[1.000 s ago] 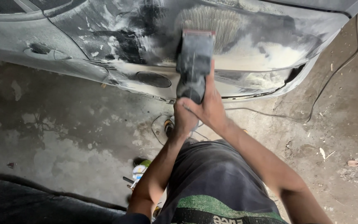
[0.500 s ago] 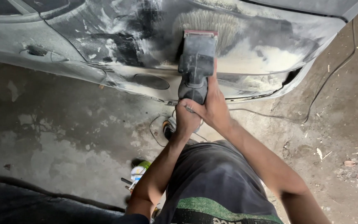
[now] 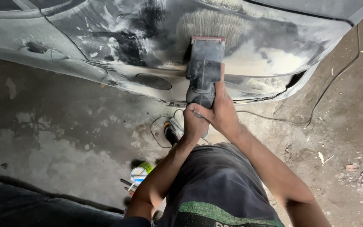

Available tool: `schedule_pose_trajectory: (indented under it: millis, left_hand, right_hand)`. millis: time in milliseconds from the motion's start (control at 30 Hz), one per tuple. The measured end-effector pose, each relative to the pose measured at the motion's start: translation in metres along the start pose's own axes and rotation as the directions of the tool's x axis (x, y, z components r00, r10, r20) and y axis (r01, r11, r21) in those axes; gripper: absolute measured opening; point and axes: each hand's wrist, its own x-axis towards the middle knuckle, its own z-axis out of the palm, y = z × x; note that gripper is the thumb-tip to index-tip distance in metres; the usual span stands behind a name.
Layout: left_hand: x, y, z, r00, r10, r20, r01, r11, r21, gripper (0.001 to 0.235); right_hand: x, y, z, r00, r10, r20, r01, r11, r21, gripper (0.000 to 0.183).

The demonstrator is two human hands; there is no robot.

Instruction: The person uses a handheld power sander to smooth the surface of a car's front bumper. They move the sander back and forth across the damaged area, generating dust as they work.

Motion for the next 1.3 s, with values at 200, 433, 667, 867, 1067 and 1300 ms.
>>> schedule_pose_trajectory:
  millis: [200, 433, 667, 867, 1067, 1300]
  left_hand:
    - [-0.032, -0.046, -0.002, 1.0, -0.003, 0.008, 0.003, 1.0, 0.014, 0.022]
    - [-0.011, 0.009, -0.004, 0.981, 0.149, -0.123, -0.173, 0.963, -0.207, 0.035]
    - [-0.038, -0.069, 0.008, 0.99, -0.109, -0.092, 0.113, 0.992, 0.046, 0.029]
    - [-0.009, 0.002, -0.008, 0.968, 0.178, -0.175, -0.206, 0.966, -0.156, 0.04]
    - [-0.013, -0.01, 0.001, 0.95, 0.265, -0.168, -0.277, 0.959, -0.055, 0.042]
    - [-0.02, -0.034, -0.011, 0.988, 0.062, -0.143, -0.083, 0.986, -0.147, 0.043]
  right_hand:
    - [-0.026, 0.01, 0.017, 0.996, -0.091, 0.006, 0.091, 0.993, -0.08, 0.119]
    - [0.003, -0.009, 0.014, 0.992, -0.118, 0.045, 0.122, 0.989, -0.088, 0.117]
    - [-0.018, 0.0, 0.021, 0.991, -0.092, 0.099, 0.099, 0.993, -0.065, 0.117]
    - [0.008, 0.0, 0.033, 0.986, -0.161, 0.049, 0.165, 0.982, -0.09, 0.117]
    - [0.0, -0.006, 0.025, 0.986, -0.153, 0.058, 0.156, 0.986, -0.05, 0.118]
    - [0.001, -0.001, 0.047, 0.993, -0.042, 0.114, 0.045, 0.998, -0.032, 0.113]
